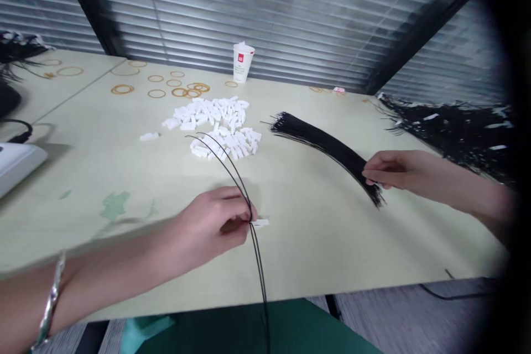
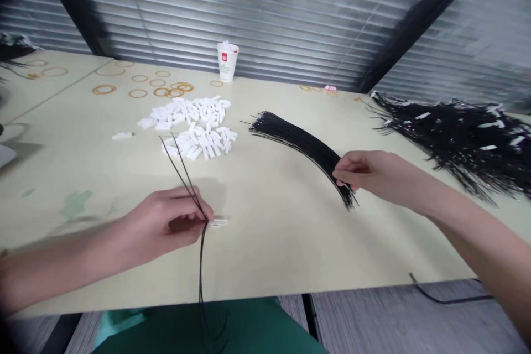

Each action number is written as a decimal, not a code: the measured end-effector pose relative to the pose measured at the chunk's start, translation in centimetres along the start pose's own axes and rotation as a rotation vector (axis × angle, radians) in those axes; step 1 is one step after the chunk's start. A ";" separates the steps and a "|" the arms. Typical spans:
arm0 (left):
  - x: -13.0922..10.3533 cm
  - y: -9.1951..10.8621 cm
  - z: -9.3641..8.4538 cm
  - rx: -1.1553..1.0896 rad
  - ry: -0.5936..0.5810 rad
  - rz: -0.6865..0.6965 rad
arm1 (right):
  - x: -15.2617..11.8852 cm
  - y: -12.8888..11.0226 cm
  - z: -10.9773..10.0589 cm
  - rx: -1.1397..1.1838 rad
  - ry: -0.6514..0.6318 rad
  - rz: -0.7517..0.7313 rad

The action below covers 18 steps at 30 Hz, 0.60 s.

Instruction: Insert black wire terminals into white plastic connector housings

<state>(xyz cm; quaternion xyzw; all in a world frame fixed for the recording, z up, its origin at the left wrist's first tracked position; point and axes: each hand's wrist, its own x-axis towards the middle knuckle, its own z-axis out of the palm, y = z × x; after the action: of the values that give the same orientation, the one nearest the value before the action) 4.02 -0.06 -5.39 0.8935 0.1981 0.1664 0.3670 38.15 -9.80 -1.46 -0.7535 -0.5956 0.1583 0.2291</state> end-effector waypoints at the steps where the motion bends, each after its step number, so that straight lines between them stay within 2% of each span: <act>1: 0.0 0.0 0.0 0.011 0.002 0.006 | 0.0 -1.0 -0.3 0.080 -0.138 0.118; 3: 0.0 0.0 -0.1 0.033 0.002 0.015 | 0.1 -2.7 -0.3 0.289 -0.278 0.287; 5: 0.0 0.0 -0.1 0.044 0.001 0.012 | 0.2 -3.7 0.6 0.510 -0.307 0.375; 8: 0.0 0.0 -0.1 0.043 -0.012 -0.003 | 0.1 -5.1 3.4 0.761 -0.444 0.373; 11: 0.1 0.1 -0.3 0.021 -0.033 0.001 | -0.4 -7.6 6.3 0.848 -0.595 0.271; 13: 0.1 0.1 -0.4 -0.004 -0.035 0.019 | -0.9 -9.6 7.9 0.856 -0.568 0.158; 15: 0.0 0.1 -0.4 -0.018 -0.038 0.027 | -1.2 -11.1 9.2 0.843 -0.441 0.033; 18: -0.2 0.1 -0.4 -0.032 -0.030 -0.037 | -1.6 -11.7 10.6 0.781 -0.271 -0.094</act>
<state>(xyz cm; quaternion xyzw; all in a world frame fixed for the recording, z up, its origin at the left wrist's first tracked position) 3.74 -0.01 -5.06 0.8861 0.2063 0.1491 0.3872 22.68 -7.49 -4.19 -0.5543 -0.5492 0.4597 0.4242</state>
